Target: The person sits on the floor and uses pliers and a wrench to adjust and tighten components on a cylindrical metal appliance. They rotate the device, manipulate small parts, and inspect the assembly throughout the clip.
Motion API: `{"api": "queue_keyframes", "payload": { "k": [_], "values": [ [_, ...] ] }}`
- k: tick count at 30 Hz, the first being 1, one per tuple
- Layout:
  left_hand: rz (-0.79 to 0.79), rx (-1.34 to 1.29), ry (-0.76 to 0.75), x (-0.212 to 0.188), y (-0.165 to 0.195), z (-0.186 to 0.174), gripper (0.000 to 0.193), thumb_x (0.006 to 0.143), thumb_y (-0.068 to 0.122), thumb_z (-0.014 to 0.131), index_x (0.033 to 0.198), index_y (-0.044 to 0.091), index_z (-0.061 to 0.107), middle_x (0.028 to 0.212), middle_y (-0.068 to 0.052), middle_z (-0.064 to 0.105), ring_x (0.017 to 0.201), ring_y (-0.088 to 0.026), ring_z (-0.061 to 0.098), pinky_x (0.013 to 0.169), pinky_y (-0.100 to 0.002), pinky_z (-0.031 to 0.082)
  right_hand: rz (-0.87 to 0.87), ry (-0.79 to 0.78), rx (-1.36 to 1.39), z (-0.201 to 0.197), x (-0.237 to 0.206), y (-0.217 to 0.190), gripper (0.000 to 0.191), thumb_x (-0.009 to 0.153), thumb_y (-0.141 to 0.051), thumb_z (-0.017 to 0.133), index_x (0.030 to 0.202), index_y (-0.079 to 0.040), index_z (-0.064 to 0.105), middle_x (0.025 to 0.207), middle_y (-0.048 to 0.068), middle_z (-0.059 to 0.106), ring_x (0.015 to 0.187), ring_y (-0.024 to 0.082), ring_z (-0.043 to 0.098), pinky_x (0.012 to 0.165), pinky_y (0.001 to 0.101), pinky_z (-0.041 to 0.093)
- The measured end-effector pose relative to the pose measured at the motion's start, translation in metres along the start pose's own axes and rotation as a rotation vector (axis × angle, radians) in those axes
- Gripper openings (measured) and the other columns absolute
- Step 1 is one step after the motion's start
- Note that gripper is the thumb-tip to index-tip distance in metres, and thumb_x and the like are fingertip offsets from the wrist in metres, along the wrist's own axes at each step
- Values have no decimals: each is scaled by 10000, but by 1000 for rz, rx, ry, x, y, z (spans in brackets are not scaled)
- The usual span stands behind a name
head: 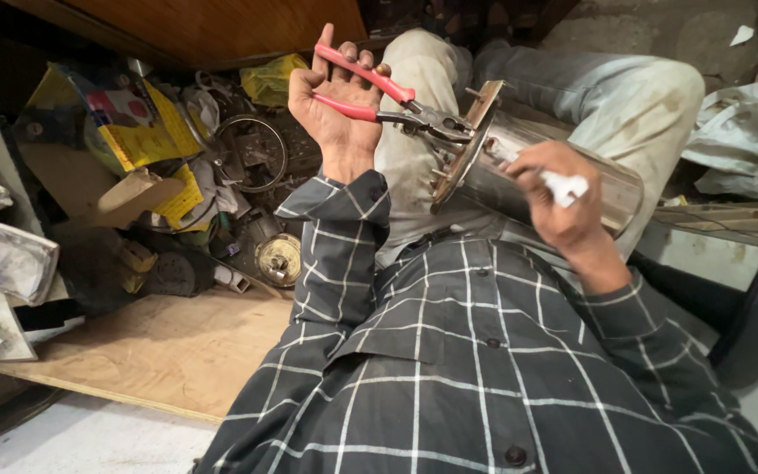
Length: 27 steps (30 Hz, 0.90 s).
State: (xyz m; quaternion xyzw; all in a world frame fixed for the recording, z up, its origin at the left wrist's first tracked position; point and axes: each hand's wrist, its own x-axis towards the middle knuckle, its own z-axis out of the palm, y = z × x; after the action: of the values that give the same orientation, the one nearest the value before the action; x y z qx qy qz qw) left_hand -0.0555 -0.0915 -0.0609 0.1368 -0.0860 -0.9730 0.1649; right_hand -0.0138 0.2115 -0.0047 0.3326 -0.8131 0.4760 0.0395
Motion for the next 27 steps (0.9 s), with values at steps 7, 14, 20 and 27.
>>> {"api": "queue_keyframes", "payload": {
  "k": [7,14,20,27],
  "values": [
    [14,-20,-52,2,-1,0,641,810,258,478,1414,43,496,971,-102,497,867,-260,495,836,-494,460,-205,-135,-417,11,1,-38,243,892,-253,778,1031,-76,686,1116,128,664,1011,347,653,847,451,516],
    [52,-13,-2,3,-4,0,644,813,265,459,1412,30,477,934,-114,495,832,-274,494,790,-506,467,-216,-162,-492,20,11,-53,260,888,-245,792,1035,-64,675,1090,138,628,998,344,632,838,448,496],
    [72,-22,-41,6,-5,-5,645,834,255,430,1422,-5,472,912,-124,497,815,-280,501,778,-512,473,-138,-185,-388,13,19,-56,224,897,-195,796,1025,-62,668,1068,119,632,976,348,633,828,454,508],
    [87,-7,-41,5,-7,-7,640,850,275,420,1420,-11,478,916,-133,514,817,-291,502,759,-522,478,-289,-148,-465,7,24,-46,347,848,-373,757,981,-65,672,1003,119,628,1001,373,650,907,498,545]
  ]
}}
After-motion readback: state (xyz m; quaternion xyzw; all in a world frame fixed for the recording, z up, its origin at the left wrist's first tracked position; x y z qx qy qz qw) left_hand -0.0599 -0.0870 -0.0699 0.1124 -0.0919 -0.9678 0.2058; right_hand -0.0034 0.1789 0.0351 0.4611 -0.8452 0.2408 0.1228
